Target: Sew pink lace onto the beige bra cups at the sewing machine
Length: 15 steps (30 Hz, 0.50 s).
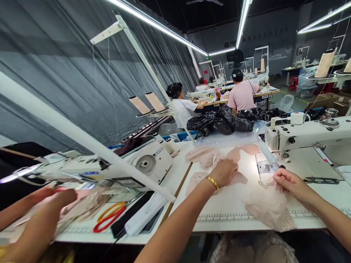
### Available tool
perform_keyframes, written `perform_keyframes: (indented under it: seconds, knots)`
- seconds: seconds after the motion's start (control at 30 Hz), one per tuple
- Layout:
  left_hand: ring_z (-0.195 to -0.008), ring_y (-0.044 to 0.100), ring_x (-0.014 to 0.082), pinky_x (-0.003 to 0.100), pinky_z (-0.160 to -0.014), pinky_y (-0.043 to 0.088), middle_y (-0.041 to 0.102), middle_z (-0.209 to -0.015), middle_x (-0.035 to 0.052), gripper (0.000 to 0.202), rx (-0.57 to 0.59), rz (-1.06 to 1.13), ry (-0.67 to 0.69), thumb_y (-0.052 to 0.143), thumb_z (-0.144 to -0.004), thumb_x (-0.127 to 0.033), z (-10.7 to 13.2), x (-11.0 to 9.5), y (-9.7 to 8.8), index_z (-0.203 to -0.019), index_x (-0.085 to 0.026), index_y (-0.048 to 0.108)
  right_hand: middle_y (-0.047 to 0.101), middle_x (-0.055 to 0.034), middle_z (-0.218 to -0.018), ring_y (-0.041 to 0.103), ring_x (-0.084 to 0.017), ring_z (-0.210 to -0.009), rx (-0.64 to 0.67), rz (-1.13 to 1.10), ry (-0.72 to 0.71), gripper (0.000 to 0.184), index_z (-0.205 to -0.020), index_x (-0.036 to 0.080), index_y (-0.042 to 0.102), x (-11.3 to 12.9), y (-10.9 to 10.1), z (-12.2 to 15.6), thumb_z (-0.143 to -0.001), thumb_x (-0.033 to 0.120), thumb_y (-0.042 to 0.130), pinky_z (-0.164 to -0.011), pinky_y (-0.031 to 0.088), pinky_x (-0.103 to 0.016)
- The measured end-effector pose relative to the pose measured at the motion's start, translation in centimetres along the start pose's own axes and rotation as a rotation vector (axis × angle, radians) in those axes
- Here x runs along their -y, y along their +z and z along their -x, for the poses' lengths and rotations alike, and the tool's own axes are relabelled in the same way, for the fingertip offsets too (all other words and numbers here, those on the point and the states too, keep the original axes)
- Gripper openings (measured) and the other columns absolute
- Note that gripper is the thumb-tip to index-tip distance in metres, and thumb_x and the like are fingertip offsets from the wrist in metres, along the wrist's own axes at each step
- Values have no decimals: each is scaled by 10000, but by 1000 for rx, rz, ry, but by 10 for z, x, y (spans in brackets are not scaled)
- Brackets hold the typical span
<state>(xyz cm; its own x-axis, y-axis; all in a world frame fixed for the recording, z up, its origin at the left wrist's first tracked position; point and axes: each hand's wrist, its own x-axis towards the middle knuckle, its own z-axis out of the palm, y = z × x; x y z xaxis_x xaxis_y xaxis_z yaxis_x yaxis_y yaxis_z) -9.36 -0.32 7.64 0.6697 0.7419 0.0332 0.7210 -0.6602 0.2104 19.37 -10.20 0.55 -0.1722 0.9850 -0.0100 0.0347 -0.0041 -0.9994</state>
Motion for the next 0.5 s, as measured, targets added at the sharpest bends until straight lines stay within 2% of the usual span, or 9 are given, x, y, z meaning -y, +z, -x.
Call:
perform_keyframes:
  seconds: [0.07,0.13,0.2,0.27,0.4,0.5]
  knots:
    - [-867,596,227,360,-794,480,640,-901,77,158,-50,78,-32,452,-959,-209,7,-10,-10,-883,-167,584,641,-10,-774,545,-180,-709,3,-24,2,545,-900,211,620,1,-2,1,-884,755,656,-676,443,-314]
    - [-788,571,180,277,-676,454,612,-873,39,185,-50,304,-61,443,-982,-307,16,-25,-15,-940,-174,564,655,-16,-810,563,-178,-735,18,-44,3,526,-914,207,620,2,-3,3,-906,732,655,-690,451,-310]
    - [-706,520,146,238,-599,401,567,-801,2,237,12,643,-102,519,-942,-410,22,-45,-10,-915,-179,560,671,-25,-856,580,-178,-768,33,-58,3,510,-928,207,616,3,-3,5,-933,716,639,-709,458,-310]
    - [-664,472,129,229,-569,358,531,-749,-17,276,85,912,-154,624,-848,-445,26,-64,1,-867,-175,570,677,-28,-865,590,-178,-777,48,-65,8,502,-929,207,606,4,-2,9,-962,708,606,-732,463,-315]
    - [-627,431,113,224,-549,320,504,-690,-30,234,125,988,-249,667,-753,-375,27,-89,20,-804,-166,576,643,-8,-809,587,-172,-740,73,-64,-6,509,-950,201,615,10,1,16,-990,705,554,-750,463,-324]
    - [-627,477,131,238,-550,370,532,-685,-21,173,127,870,-265,631,-776,-337,29,-97,21,-775,-176,568,590,18,-781,561,-167,-724,79,-3,-86,347,-954,207,614,20,6,21,-973,550,655,-689,454,-290]
